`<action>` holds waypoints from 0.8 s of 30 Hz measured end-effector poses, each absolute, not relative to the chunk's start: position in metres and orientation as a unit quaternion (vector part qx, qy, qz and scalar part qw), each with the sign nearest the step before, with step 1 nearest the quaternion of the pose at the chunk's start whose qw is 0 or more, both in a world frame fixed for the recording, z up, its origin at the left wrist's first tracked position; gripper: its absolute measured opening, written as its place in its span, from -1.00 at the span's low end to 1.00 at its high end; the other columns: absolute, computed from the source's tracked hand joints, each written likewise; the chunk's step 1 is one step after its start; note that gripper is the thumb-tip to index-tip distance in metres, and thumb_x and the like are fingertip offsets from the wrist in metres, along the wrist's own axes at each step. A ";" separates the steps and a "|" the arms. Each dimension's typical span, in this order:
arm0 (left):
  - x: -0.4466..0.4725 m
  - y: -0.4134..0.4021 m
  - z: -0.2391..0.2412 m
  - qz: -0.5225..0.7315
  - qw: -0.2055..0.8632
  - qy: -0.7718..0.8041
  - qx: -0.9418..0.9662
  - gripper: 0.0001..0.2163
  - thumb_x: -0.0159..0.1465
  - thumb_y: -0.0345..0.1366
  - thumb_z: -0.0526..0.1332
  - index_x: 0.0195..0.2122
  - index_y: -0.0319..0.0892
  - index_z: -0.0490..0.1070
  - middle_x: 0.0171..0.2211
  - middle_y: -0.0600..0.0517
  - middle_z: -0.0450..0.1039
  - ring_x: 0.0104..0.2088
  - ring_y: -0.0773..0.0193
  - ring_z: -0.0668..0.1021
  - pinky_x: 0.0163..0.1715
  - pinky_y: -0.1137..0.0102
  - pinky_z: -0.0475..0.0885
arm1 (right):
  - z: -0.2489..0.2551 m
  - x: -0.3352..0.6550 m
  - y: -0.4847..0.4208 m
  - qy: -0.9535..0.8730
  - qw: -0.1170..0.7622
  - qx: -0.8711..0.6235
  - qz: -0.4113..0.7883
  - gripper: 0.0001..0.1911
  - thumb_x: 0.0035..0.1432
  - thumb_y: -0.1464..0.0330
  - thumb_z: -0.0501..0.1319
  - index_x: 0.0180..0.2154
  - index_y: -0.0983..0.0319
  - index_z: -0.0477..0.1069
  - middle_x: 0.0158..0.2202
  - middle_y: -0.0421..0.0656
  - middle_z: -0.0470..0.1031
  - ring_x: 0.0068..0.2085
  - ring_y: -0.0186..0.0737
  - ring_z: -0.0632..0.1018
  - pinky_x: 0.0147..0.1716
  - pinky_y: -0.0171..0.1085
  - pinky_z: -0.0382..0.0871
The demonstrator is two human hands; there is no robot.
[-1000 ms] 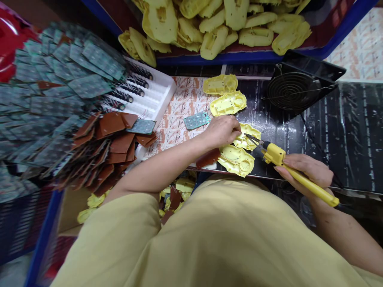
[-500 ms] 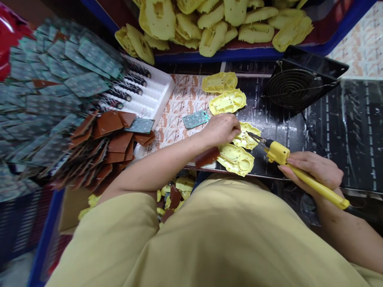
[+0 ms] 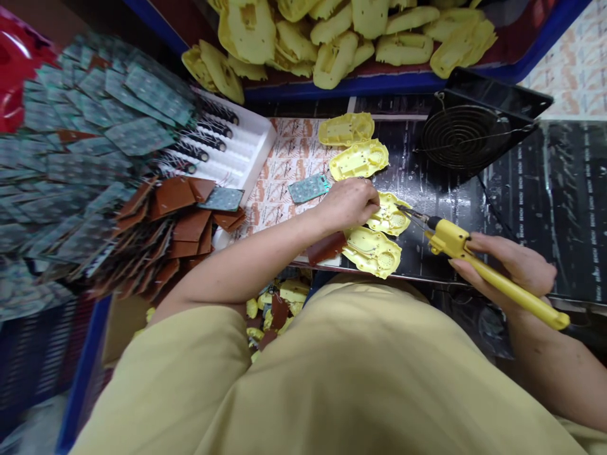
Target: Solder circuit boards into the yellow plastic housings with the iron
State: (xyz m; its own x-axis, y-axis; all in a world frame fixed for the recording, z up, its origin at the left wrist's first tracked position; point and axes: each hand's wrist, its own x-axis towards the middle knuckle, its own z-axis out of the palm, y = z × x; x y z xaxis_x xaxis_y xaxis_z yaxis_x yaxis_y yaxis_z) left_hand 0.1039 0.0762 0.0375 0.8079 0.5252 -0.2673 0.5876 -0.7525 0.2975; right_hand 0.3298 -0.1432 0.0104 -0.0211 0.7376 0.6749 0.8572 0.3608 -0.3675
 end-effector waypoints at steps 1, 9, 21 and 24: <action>0.103 0.075 0.037 -0.079 0.179 0.293 0.936 -0.72 0.40 -0.40 0.22 -0.05 -0.24 0.75 -0.06 -0.22 0.73 0.03 -0.07 0.71 0.11 0.11 0.56 | 0.009 0.328 -0.144 -0.701 0.415 -0.575 -0.073 -0.66 0.28 0.28 0.52 0.06 0.01 0.60 -0.23 -0.21 0.76 -0.37 -0.13 0.74 -0.40 -0.24 0.70; 0.085 0.082 0.030 0.036 0.239 0.276 0.930 -0.81 0.42 -0.33 0.31 -0.07 -0.09 0.74 -0.12 -0.05 0.76 -0.07 0.11 0.71 0.16 0.17 0.51 | 0.005 0.322 -0.147 -0.695 0.487 -0.529 -0.023 -0.76 0.18 0.39 0.56 -0.23 -0.04 0.59 -0.41 -0.30 0.69 -0.48 -0.11 0.70 -0.59 -0.22 0.64; 0.105 0.073 0.052 -0.120 0.226 0.316 0.914 -0.86 0.34 -0.36 0.33 -0.20 -0.17 0.73 -0.14 -0.07 0.73 0.03 -0.02 0.66 0.23 0.04 0.34 | 0.001 0.313 -0.146 -0.746 0.450 -0.489 -0.055 -0.68 0.15 0.52 0.56 -0.15 0.13 0.55 -0.35 -0.27 0.71 -0.40 -0.21 0.73 -0.43 -0.34 0.66; 0.106 0.073 0.053 -0.129 0.212 0.312 0.917 -0.84 0.35 -0.37 0.30 -0.19 -0.17 0.72 -0.14 -0.06 0.73 0.01 0.00 0.64 0.21 0.07 0.33 | 0.004 0.312 -0.139 -0.758 0.433 -0.484 -0.058 -0.67 0.14 0.53 0.57 -0.17 0.13 0.54 -0.34 -0.27 0.72 -0.41 -0.22 0.73 -0.46 -0.36 0.65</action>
State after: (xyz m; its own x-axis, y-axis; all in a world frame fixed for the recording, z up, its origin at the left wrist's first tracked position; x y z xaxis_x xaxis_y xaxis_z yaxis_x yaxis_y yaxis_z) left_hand 0.1064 0.0726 0.0527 0.7723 0.5168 -0.3694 0.6265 -0.7158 0.3085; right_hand 0.3120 -0.1394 0.0045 -0.1563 0.6840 0.7125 0.7838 0.5248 -0.3319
